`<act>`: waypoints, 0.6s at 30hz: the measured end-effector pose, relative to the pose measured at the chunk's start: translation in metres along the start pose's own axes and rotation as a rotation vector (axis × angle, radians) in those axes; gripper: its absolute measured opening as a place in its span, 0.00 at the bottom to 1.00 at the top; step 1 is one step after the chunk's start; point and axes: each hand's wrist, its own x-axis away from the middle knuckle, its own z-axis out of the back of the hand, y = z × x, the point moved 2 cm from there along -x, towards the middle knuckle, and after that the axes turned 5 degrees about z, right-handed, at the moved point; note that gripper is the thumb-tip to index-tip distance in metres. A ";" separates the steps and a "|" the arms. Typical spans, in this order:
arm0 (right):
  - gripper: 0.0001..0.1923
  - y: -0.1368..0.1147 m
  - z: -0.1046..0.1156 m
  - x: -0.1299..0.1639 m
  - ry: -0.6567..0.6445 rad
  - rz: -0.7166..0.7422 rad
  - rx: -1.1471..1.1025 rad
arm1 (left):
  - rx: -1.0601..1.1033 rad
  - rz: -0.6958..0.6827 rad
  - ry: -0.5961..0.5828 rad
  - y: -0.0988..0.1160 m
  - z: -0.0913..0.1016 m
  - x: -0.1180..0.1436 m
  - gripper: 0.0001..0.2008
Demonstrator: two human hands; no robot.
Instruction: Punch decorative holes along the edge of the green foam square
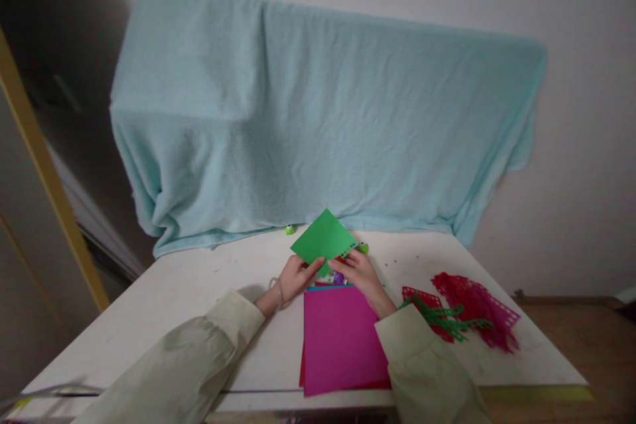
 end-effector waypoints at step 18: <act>0.17 0.004 0.008 -0.005 0.062 0.049 0.098 | 0.011 0.015 0.020 -0.005 -0.001 -0.001 0.21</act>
